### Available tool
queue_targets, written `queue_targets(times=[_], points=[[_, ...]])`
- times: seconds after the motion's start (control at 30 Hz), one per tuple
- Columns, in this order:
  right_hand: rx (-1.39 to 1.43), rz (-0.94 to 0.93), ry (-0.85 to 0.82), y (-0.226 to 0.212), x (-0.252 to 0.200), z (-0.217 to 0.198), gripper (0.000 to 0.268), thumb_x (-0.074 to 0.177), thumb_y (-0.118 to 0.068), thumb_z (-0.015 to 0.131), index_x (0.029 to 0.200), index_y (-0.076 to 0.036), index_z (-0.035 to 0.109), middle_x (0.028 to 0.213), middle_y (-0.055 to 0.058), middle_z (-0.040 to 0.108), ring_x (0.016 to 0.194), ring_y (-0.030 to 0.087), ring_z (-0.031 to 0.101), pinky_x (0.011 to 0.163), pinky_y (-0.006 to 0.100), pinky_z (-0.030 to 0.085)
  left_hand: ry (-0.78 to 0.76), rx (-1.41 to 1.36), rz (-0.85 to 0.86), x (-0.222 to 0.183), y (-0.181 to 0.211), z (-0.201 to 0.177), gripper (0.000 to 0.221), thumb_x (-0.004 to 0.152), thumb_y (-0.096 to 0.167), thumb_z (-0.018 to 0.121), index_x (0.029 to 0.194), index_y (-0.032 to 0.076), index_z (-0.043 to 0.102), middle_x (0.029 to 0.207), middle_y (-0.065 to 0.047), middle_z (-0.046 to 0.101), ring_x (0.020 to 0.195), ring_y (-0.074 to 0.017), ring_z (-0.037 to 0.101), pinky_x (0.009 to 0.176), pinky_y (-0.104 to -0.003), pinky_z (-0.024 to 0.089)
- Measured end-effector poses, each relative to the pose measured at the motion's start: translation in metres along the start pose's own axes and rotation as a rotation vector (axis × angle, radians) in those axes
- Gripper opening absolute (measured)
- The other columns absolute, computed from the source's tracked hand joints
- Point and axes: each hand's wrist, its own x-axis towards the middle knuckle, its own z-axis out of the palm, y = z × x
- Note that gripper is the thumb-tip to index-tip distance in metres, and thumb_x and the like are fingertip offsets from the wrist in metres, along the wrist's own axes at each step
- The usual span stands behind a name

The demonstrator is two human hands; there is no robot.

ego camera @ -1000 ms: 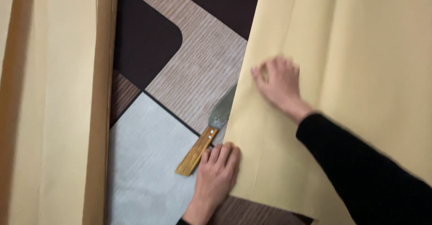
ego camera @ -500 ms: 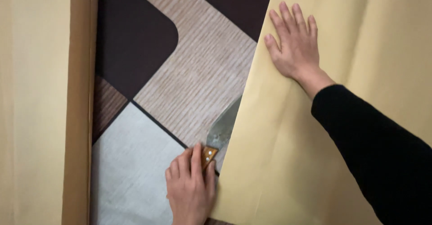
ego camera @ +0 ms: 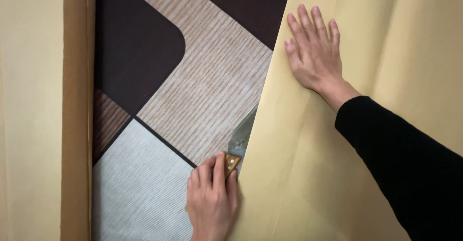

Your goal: Cutting long strips of yellow paper using a knife and folding them

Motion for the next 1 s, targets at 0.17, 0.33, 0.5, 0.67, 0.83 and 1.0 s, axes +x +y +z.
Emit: queue_targets(times=[0.17,0.33,0.5,0.67,0.83,1.0], points=[[-0.003,-0.008,0.004,0.000,0.000,0.000,0.078,0.116,-0.053,0.015,0.184,-0.015,0.027,0.192,0.011,0.013,0.176,0.033,0.004,0.138,0.062,-0.003,-0.019,-0.007,-0.014,0.011,-0.001,0.000,0.042,0.111,0.032,0.066,0.146,0.009,0.070,0.126,-0.011,0.069,0.104,-0.0329,0.063,0.086,-0.047,0.052],[-0.024,-0.037,0.045,0.004,0.002,0.003,0.075,0.117,-0.048,0.022,0.182,-0.011,0.033,0.191,0.015,0.020,0.175,0.036,0.010,0.137,0.066,0.004,-0.014,0.002,-0.028,0.043,0.002,0.012,0.044,0.110,0.033,0.067,0.147,0.009,0.070,0.126,-0.010,0.068,0.103,-0.0328,0.062,0.086,-0.048,0.052],[-0.027,0.020,-0.016,0.004,0.005,0.004,0.082,0.115,-0.058,0.014,0.184,-0.014,0.017,0.193,0.010,0.007,0.178,0.029,0.002,0.140,0.060,-0.004,-0.034,0.006,-0.036,0.082,0.007,0.025,0.044,0.108,0.034,0.068,0.147,0.014,0.069,0.125,-0.009,0.067,0.105,-0.0339,0.062,0.086,-0.050,0.052],[-0.024,0.015,0.034,0.006,0.003,0.009,0.082,0.115,-0.055,0.019,0.184,-0.011,0.013,0.193,0.013,0.009,0.178,0.030,0.006,0.140,0.058,-0.001,-0.028,-0.005,-0.025,0.128,0.017,0.040,0.047,0.105,0.033,0.069,0.148,0.012,0.068,0.121,-0.010,0.066,0.105,-0.0351,0.061,0.089,-0.050,0.051],[-0.057,-0.035,0.121,0.020,0.004,0.029,0.082,0.118,-0.057,0.024,0.185,-0.011,0.021,0.192,0.021,0.017,0.177,0.041,0.014,0.137,0.070,0.008,0.067,-0.020,0.009,0.175,0.026,0.062,0.048,0.094,0.029,0.085,0.135,0.007,0.076,0.113,-0.011,0.066,0.098,-0.0348,0.064,0.078,-0.047,0.052],[-0.097,-0.033,0.108,0.017,0.002,0.025,0.083,0.117,-0.060,0.029,0.185,-0.013,0.022,0.192,0.020,0.019,0.177,0.040,0.017,0.136,0.069,0.011,0.048,-0.008,0.001,0.221,0.034,0.082,0.048,0.091,0.031,0.085,0.134,0.012,0.075,0.112,-0.010,0.065,0.100,-0.0354,0.063,0.079,-0.048,0.053]])
